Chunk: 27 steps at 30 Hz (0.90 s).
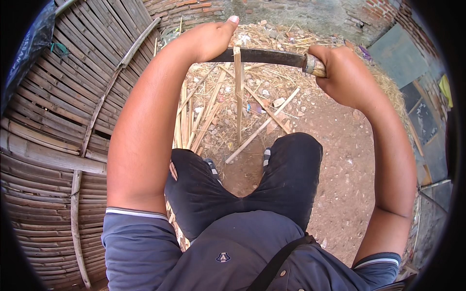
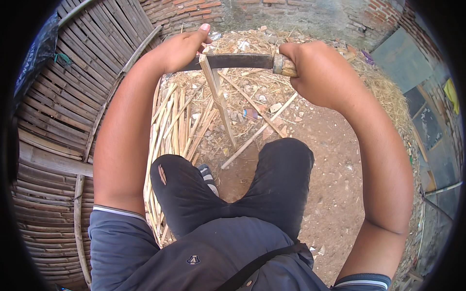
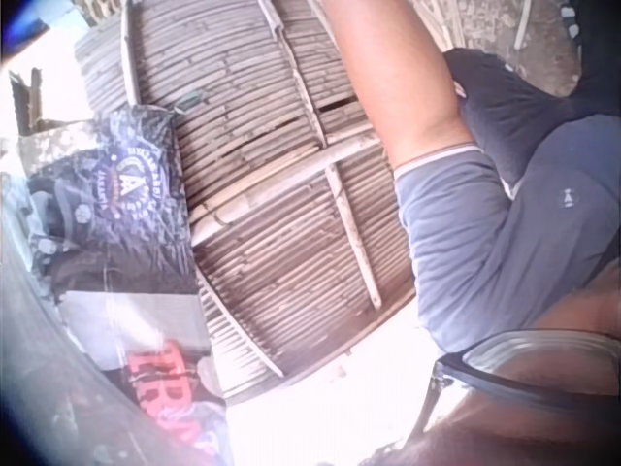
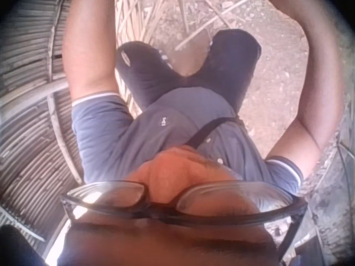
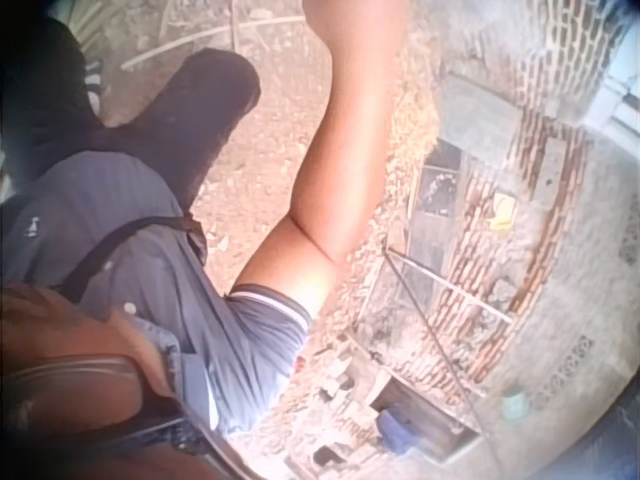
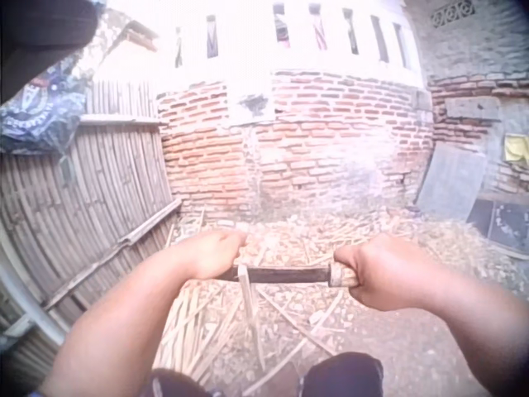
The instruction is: The person shaves a strip of bamboo using a large blade, then repeats the process on a second strip.
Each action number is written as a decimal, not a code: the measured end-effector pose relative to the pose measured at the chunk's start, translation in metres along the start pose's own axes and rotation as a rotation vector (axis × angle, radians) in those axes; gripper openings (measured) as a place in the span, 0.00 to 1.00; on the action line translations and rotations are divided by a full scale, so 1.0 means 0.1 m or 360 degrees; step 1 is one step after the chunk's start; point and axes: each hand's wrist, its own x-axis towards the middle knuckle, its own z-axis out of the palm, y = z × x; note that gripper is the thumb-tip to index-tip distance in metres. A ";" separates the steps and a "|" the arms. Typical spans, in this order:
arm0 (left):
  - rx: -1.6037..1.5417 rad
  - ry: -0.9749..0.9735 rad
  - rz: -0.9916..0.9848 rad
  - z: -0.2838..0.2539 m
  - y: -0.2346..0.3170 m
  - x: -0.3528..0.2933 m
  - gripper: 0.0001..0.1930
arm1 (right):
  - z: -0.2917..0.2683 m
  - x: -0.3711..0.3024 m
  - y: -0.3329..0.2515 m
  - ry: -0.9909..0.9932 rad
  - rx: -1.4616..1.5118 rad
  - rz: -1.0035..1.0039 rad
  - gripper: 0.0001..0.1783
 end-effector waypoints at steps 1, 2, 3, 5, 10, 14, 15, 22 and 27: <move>0.0007 0.0001 0.0014 -0.01 0.00 0.03 0.42 | 0.03 0.02 0.04 -0.0001 0.0014 -0.0015 0.15; 0.0013 0.0006 0.0031 -0.02 0.00 0.05 0.42 | 0.04 0.05 0.07 0.0002 0.0024 -0.0030 0.15; 0.0029 0.0037 0.0024 -0.02 0.00 0.05 0.41 | 0.07 0.06 0.09 0.0004 0.0033 -0.0045 0.16; 0.0057 0.0103 0.0016 -0.04 0.04 0.03 0.41 | 0.13 0.06 0.08 0.0014 0.0029 0.0032 0.17; 0.0223 0.0125 -0.0018 -0.10 0.22 -0.10 0.39 | 0.32 -0.05 0.11 0.0146 0.0078 0.0043 0.15; 0.0127 0.0031 -0.0039 -0.06 0.17 -0.15 0.39 | 0.16 -0.12 0.04 0.0038 0.0011 0.0065 0.14; 0.0085 -0.0005 -0.0044 -0.05 0.20 -0.16 0.39 | 0.10 -0.15 0.03 0.0022 -0.0015 0.0065 0.13; 0.0128 0.1109 0.0524 -0.09 0.15 -0.27 0.32 | -0.07 -0.26 0.10 -0.0186 0.0351 -0.0028 0.21; -0.0948 0.1697 0.0480 0.54 -0.12 -0.87 0.30 | -0.33 -0.31 0.47 0.0007 0.0616 0.0147 0.23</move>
